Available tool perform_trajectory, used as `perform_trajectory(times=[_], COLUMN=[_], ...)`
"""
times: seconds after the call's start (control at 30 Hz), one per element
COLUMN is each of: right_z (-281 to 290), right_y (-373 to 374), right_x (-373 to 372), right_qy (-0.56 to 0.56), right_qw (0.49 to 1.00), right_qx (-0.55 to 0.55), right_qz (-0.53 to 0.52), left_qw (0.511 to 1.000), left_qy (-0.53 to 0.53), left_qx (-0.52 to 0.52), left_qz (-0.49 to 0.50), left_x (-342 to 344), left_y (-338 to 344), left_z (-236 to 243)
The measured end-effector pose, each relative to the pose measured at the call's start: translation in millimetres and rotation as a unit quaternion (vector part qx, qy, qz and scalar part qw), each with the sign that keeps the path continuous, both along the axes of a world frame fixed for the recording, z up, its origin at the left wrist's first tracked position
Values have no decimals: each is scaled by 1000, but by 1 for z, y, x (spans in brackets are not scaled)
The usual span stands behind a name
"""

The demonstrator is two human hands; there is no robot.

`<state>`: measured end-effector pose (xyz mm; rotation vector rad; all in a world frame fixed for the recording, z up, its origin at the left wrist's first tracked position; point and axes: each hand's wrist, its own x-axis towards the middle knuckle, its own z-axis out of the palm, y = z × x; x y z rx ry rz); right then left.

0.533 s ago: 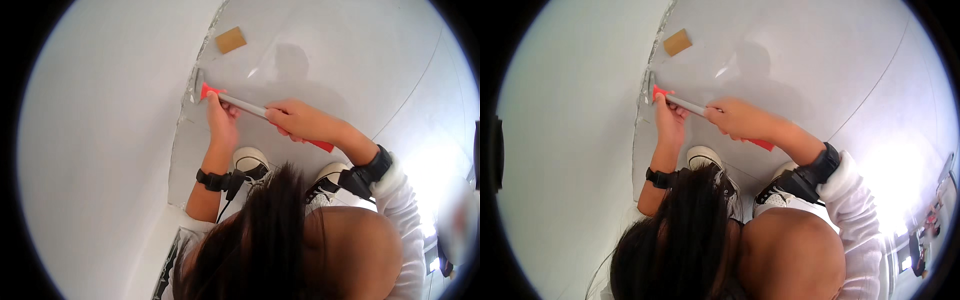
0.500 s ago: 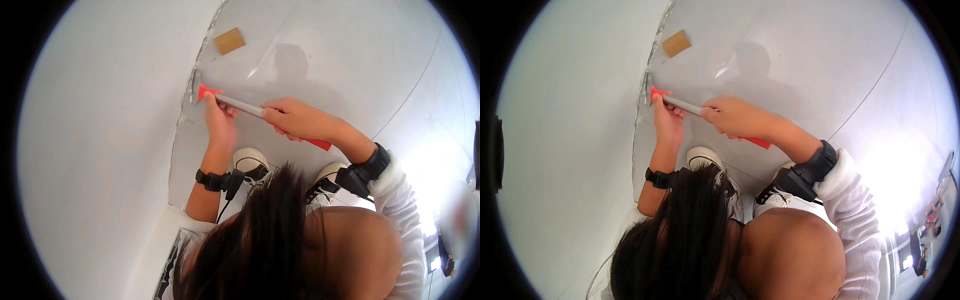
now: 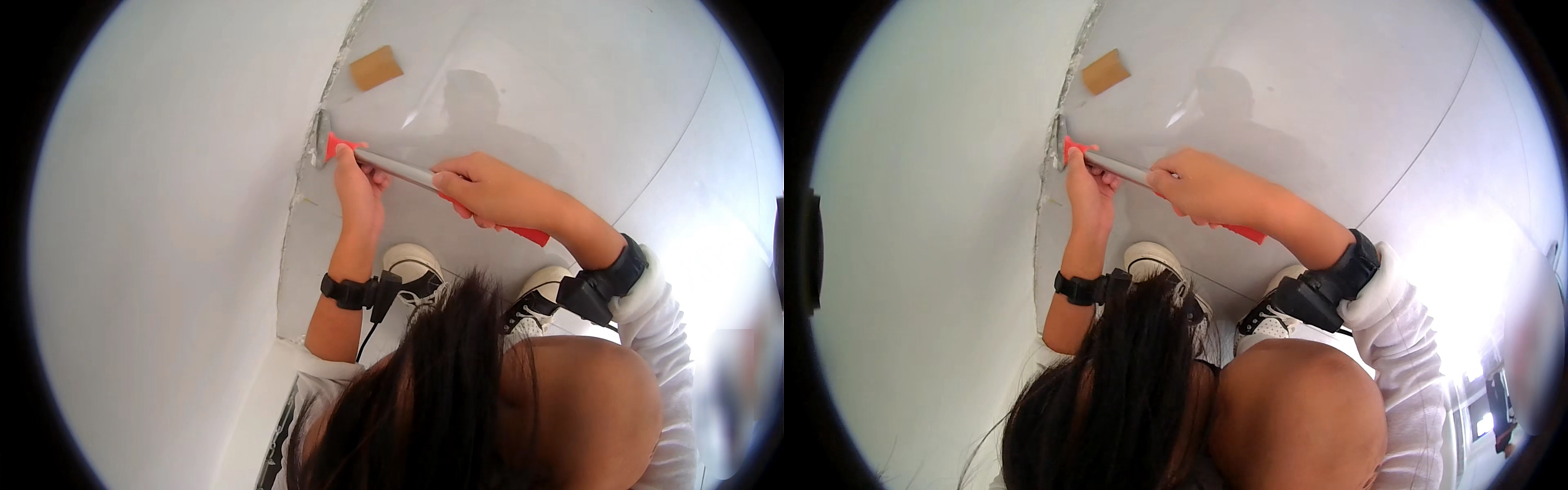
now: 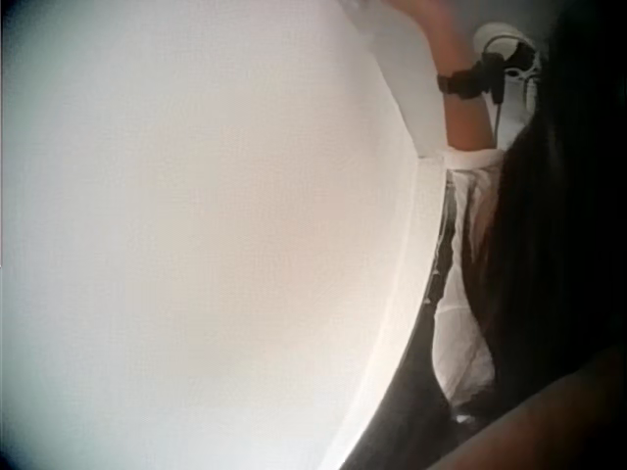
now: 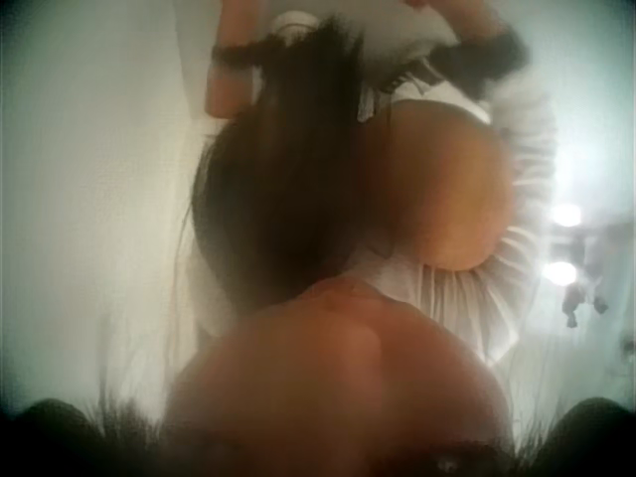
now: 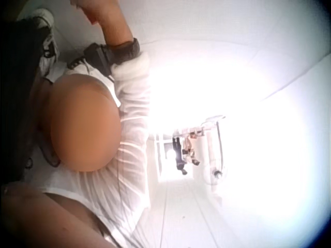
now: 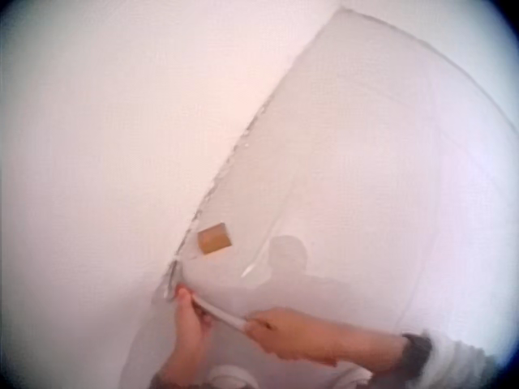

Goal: The person uses a long-handled scraper tool to remove material from the edge of a white ceiling by pushing the blade along the surface.

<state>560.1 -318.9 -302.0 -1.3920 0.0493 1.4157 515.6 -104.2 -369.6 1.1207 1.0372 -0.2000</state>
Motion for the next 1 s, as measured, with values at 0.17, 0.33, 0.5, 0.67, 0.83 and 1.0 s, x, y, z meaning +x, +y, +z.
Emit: perform_trajectory(times=[0.17,0.33,0.5,0.67,0.83,1.0], right_z=[-4,16,0,-10,-1,2], right_y=[-8,-24,-18,-5,-9,-2], right_x=[-10,-8,0,4,12,18], right_qy=[-4,27,28,17,6,22], right_qw=[1000,996,1000,1000,1000,997], right_qx=[-7,-63,-7,7,0,-6], right_qz=[-12,-65,5,20,25,73], left_qw=[999,994,1000,999,1000,998], left_qy=[11,-22,15,15,-6,19], left_qx=[13,-21,-13,11,7,-5], left_qz=[-35,-103,20,44,24,57], left_x=[7,16,-8,-4,6,-19], left_y=[-7,-30,-22,-14,-18,-13], left_z=[-4,6,5,-1,7,5])
